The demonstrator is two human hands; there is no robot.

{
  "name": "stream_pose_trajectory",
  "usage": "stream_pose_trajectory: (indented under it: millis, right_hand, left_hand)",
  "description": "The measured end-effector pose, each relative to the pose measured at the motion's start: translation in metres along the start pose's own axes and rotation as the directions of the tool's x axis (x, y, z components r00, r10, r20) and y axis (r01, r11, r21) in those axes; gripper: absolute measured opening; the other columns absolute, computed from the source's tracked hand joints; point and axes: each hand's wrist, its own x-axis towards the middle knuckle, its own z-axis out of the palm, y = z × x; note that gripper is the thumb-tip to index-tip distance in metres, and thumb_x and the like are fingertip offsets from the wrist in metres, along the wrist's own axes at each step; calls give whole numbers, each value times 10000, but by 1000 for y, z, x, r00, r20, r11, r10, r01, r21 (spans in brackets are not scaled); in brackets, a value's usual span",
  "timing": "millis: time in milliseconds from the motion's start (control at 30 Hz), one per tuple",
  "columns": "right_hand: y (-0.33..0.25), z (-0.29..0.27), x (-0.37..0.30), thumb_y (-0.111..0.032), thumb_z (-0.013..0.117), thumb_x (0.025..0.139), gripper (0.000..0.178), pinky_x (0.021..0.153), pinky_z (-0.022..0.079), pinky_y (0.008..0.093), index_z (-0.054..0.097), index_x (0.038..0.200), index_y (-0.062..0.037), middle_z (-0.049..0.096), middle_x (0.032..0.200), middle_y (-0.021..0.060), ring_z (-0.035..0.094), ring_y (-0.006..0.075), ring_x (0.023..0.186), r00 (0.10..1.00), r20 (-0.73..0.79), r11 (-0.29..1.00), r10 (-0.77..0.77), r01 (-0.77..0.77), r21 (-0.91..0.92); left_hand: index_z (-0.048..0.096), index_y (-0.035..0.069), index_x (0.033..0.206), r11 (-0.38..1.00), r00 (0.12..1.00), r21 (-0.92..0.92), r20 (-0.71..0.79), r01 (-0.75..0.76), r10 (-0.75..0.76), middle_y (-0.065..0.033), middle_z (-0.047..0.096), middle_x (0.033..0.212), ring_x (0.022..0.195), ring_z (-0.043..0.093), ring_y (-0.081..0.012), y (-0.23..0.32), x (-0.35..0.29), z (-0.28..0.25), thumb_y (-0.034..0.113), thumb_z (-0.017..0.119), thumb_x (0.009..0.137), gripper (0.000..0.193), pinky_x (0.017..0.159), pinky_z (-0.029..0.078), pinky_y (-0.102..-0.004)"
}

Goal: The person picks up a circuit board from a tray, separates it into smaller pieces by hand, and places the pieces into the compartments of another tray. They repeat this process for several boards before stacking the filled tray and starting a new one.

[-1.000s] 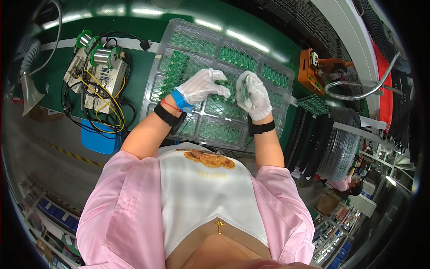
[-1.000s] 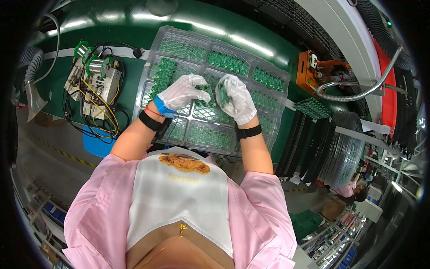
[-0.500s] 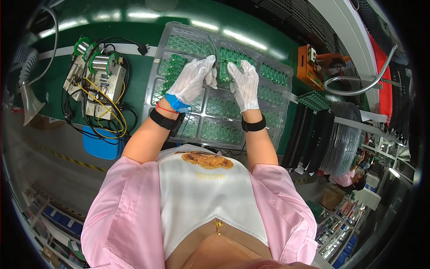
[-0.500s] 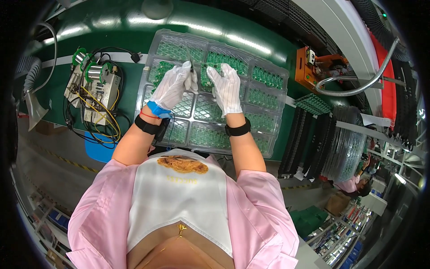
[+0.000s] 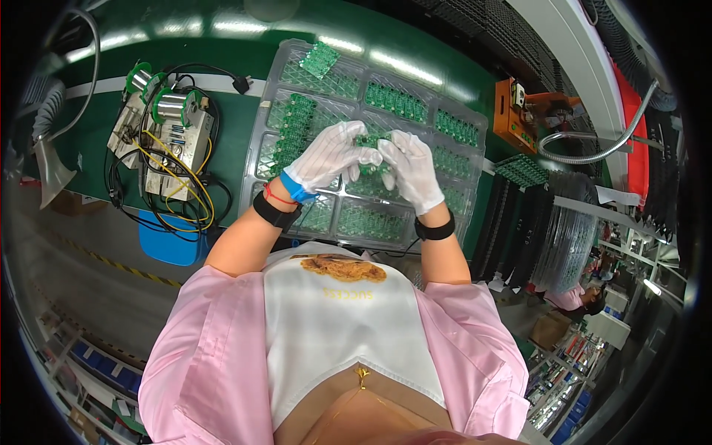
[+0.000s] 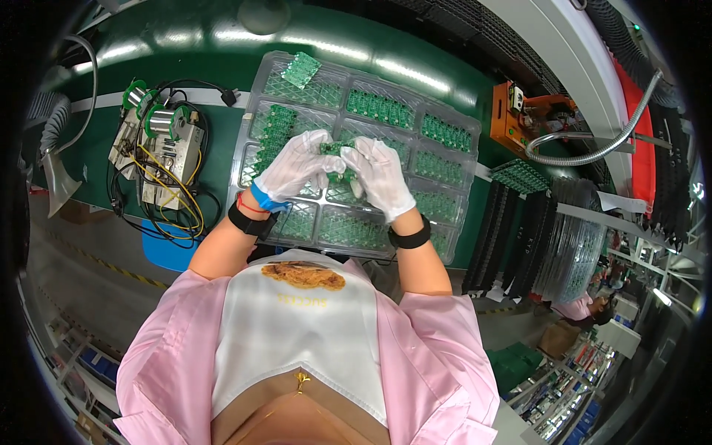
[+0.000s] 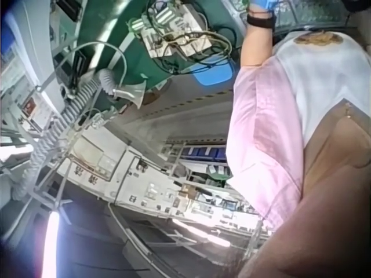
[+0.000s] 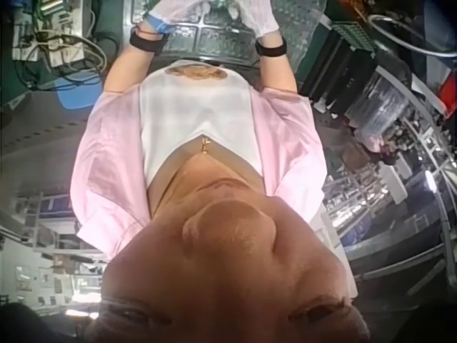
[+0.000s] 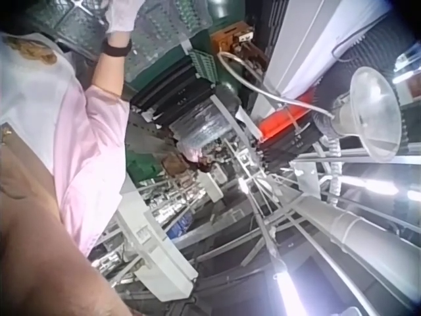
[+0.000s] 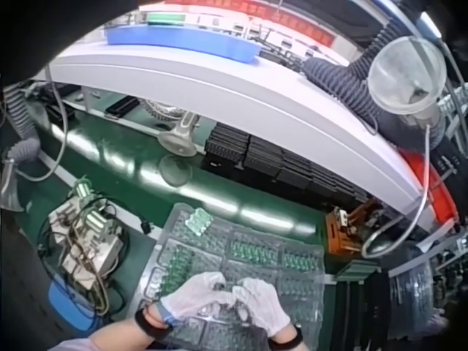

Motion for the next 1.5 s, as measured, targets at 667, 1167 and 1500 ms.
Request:
stream_pose_trajectory:
  millis: [667, 1167, 1500]
  right_hand:
    - [159, -23, 40, -207, 686, 778, 210, 796, 512, 401, 653, 933, -70, 656, 961, 191, 636, 337, 911, 695, -374, 528, 614, -714, -460]
    - [97, 36, 140, -278, 702, 753, 429, 857, 466, 410, 607, 1099, -43, 621, 1041, 211, 588, 349, 1002, 900, -41, 869, 434, -430, -245]
    - [73, 89, 184, -232, 726, 652, 228, 748, 480, 427, 655, 799, -74, 619, 871, 161, 594, 331, 851, 995, 92, 828, -49, 92, -553]
  left_hand:
    - [613, 98, 1015, 398, 893, 887, 33, -233, 449, -114, 629, 769, 693, 637, -219, -63, 97, 18, 160, 629, 801, 224, 634, 514, -357]
    - [649, 118, 893, 72, 911, 996, 19, -53, 412, -101, 581, 786, 756, 602, -284, -17, 45, 30, 202, 641, 778, 142, 639, 481, -395]
    - [655, 52, 985, 393, 832, 919, -191, -35, 521, -148, 638, 889, 791, 623, -283, 17, -81, -48, 156, 713, 751, 263, 717, 502, -353]
